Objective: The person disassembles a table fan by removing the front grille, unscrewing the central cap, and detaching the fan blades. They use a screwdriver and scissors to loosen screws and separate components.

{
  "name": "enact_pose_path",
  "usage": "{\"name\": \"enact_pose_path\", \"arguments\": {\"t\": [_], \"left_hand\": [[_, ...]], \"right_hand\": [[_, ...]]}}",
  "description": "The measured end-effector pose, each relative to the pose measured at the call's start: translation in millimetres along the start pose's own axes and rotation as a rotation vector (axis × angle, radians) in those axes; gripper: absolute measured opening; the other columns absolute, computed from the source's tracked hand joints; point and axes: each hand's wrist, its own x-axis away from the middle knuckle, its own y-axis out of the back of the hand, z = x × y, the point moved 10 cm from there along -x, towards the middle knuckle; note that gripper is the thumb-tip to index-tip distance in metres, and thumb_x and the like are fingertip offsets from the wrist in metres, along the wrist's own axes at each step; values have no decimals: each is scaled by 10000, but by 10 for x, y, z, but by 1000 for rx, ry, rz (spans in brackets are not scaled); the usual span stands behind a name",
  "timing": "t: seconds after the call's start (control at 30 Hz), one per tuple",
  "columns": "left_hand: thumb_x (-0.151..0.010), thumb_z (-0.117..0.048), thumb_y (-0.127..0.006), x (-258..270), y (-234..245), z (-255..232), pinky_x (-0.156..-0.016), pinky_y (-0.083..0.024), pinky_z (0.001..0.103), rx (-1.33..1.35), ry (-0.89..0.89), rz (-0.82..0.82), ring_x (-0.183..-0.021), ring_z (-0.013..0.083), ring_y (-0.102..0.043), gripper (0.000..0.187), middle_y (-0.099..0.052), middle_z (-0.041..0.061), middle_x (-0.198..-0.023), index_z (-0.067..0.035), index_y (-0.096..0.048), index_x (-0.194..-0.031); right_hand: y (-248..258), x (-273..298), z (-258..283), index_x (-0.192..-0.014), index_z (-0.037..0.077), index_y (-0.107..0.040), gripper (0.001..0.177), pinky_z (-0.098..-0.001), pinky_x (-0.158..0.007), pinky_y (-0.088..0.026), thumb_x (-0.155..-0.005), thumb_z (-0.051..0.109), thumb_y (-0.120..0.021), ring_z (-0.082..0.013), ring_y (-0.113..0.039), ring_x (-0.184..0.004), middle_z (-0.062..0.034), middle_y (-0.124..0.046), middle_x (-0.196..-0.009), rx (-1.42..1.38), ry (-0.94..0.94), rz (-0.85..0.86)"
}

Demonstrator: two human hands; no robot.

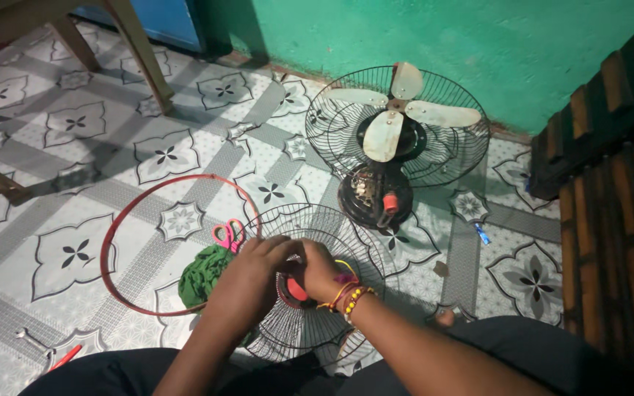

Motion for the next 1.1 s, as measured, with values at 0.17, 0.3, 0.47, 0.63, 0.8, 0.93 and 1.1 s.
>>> {"name": "enact_pose_path", "arguments": {"t": [0.17, 0.3, 0.47, 0.63, 0.8, 0.93, 1.1], "left_hand": [[-826, -116, -667, 44, -32, 431, -769, -543, 458, -66, 318, 87, -884, 376, -688, 153, -712, 173, -930, -38, -679, -958], [-859, -482, -739, 81, -150, 554, -765, -531, 456, -333, 532, 245, -857, 343, -684, 406, -701, 151, -874, -81, -676, -864], [-880, -444, -732, 2, -62, 307, -764, -525, 475, -249, 373, 113, -901, 393, -651, 470, -657, 206, -979, -10, -625, -1026], [-742, -45, -611, 0, -101, 75, -836, -535, 466, -90, -6, 142, -1000, 410, -650, 403, -683, 181, -1093, -33, -649, -1143], [-863, -377, -688, 105, -141, 590, -773, -540, 458, -117, 498, 234, -895, 377, -688, 350, -696, 180, -932, -42, -658, -964], [-904, -633, -676, 100, -179, 625, -748, -531, 472, -422, 632, 389, -877, 344, -695, 531, -689, 147, -872, -106, -648, -845], [-895, -433, -723, 48, -162, 365, -748, -551, 466, -132, 428, 131, -919, 371, -686, 477, -653, 179, -1071, -20, -643, -1120]], "right_hand": [[-126, 12, -108, -1289, 138, -585, 490, -255, -901, -540, -832, 3, -699, -110, -678, -1031, -41, -700, -1076, -128, -106, 24], [-78, -14, -30, -1049, 20, -686, 297, -269, -822, -532, -767, -46, -755, -150, -664, -947, -68, -684, -1032, 143, 92, -45], [-9, -51, -370, -1065, 35, -697, 206, -270, -733, -529, -933, -54, -567, -150, -659, -846, -82, -726, -947, 205, -127, -51], [-42, -8, -129, -1345, 125, -545, 600, -242, -867, -582, -798, -120, -561, -89, -635, -1104, 23, -622, -1252, -149, -70, 38], [-199, -13, -126, -1328, 84, -536, 616, -284, -962, -530, -752, -108, -641, -161, -673, -1139, -60, -690, -1195, -50, -112, 145], [-9, -70, -120, -1200, 31, -652, 502, -306, -945, -537, -733, -141, -588, -203, -680, -1104, -114, -712, -1168, 236, 38, -76], [-34, -27, -596, -1061, 17, -713, 206, -305, -813, -552, -943, 3, -544, -214, -684, -927, -137, -759, -1027, 113, -246, 88]]}}
